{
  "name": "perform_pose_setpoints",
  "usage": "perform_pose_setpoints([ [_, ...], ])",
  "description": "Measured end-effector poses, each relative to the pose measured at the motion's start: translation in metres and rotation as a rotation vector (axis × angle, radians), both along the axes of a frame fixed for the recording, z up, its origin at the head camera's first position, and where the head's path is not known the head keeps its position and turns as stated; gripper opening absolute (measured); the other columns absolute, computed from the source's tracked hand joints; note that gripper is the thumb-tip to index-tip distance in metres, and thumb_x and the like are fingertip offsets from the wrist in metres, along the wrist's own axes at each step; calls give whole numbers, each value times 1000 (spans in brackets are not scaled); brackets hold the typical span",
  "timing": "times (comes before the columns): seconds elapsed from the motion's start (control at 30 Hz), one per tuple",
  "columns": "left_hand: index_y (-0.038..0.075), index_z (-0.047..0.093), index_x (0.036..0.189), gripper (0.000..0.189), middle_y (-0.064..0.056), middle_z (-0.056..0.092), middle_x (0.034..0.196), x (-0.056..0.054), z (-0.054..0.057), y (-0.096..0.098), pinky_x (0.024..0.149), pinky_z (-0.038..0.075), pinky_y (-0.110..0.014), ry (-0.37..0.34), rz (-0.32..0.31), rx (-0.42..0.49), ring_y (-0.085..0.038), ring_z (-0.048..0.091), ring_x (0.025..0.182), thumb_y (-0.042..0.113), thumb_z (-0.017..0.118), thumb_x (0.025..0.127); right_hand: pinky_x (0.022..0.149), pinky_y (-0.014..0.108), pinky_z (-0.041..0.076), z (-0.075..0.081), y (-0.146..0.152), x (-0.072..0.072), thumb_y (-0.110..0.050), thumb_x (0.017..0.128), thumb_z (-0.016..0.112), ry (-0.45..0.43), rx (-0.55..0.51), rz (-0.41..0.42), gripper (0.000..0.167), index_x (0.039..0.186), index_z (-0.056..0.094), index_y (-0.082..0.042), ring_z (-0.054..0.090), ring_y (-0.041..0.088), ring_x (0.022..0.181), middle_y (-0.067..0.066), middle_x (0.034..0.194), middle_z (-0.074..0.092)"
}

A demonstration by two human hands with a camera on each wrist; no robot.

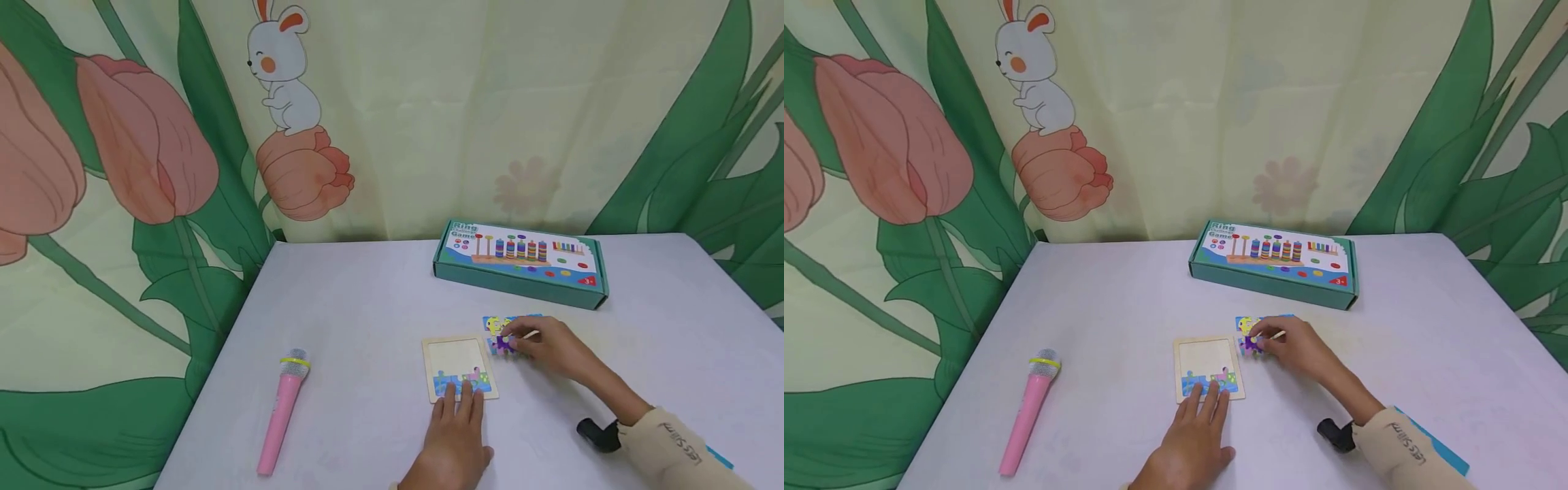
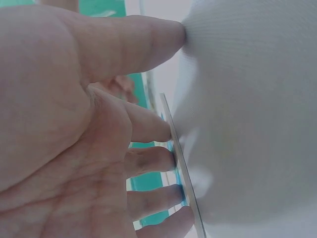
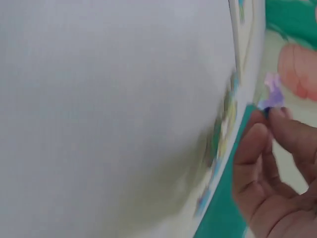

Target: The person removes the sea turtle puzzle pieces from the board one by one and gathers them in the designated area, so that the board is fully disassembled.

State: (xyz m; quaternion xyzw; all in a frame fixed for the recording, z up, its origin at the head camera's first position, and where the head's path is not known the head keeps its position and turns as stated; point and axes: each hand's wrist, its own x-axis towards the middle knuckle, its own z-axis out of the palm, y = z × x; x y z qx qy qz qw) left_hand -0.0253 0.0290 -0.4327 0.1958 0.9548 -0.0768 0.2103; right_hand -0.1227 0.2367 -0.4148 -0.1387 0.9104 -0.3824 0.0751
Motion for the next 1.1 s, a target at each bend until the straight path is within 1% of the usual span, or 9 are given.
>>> perform_pose_setpoints([
  [0.13, 29, 28, 163, 81, 9, 22, 168, 0, 1, 0, 119, 28, -34, -6, -9, -4, -19, 22, 154, 66, 56, 96, 63, 33, 57, 5, 31, -5, 0, 97, 66, -122, 57, -98, 19, 113, 75, -4, 61, 25, 85, 17, 110, 68],
  [0.3, 29, 27, 163, 82, 9, 22, 168, 1, -3, 1, 119, 29, -34, 6, -4, 11, -20, 22, 154, 66, 57, 96, 57, 32, 50, 5, 54, -11, 0, 99, 62, -211, 86, -117, 20, 115, 72, 0, 57, 21, 69, 20, 107, 66],
  [0.47, 28, 28, 163, 82, 8, 22, 168, 0, -6, 1, 118, 29, -35, 23, -7, 23, -20, 22, 153, 65, 57, 96, 57, 32, 49, 4, 61, -15, 0, 100, 61, -255, 83, -121, 20, 117, 72, 2, 56, 21, 66, 17, 103, 67],
  [0.53, 28, 27, 163, 82, 8, 22, 168, 0, -6, 0, 119, 29, -35, 26, -9, 23, -20, 22, 154, 65, 57, 96, 58, 33, 50, 4, 61, -17, -1, 99, 62, -250, 97, -117, 20, 116, 72, 2, 57, 22, 69, 18, 104, 67],
  [0.63, 28, 27, 164, 82, 8, 21, 168, 0, -6, 0, 119, 28, -35, 20, -11, 20, -20, 21, 154, 65, 56, 97, 64, 35, 53, 4, 60, -19, -1, 97, 65, -224, 146, -112, 17, 113, 71, 1, 60, 26, 80, 19, 105, 68],
  [0.73, 28, 27, 163, 82, 8, 21, 169, 0, -5, 1, 119, 28, -35, 10, -11, 25, -20, 21, 154, 65, 56, 97, 69, 36, 53, 2, 55, -19, -1, 95, 69, -208, 201, -144, 17, 112, 68, 1, 59, 27, 85, 17, 98, 67],
  [0.87, 27, 28, 163, 81, 7, 22, 168, 2, -3, 0, 119, 28, -35, 6, -7, 36, -21, 22, 154, 64, 58, 96, 64, 36, 47, 0, 48, -16, 0, 94, 69, -200, 246, -206, 16, 108, 60, 1, 54, 26, 78, 10, 83, 57],
  [0.97, 26, 29, 163, 81, 6, 22, 168, 3, 1, -2, 119, 27, -35, 12, -10, 40, -21, 21, 154, 63, 58, 97, 62, 35, 44, 0, 42, -14, 1, 95, 68, -162, 287, -215, 14, 103, 58, -1, 51, 25, 76, 10, 80, 50],
  [1.1, 25, 29, 163, 81, 5, 20, 169, 3, 5, -3, 120, 27, -35, 14, -17, 52, -22, 21, 154, 63, 57, 97, 61, 34, 45, 1, 34, -12, 2, 95, 67, -128, 331, -212, 11, 102, 59, -2, 52, 25, 76, 10, 80, 52],
])
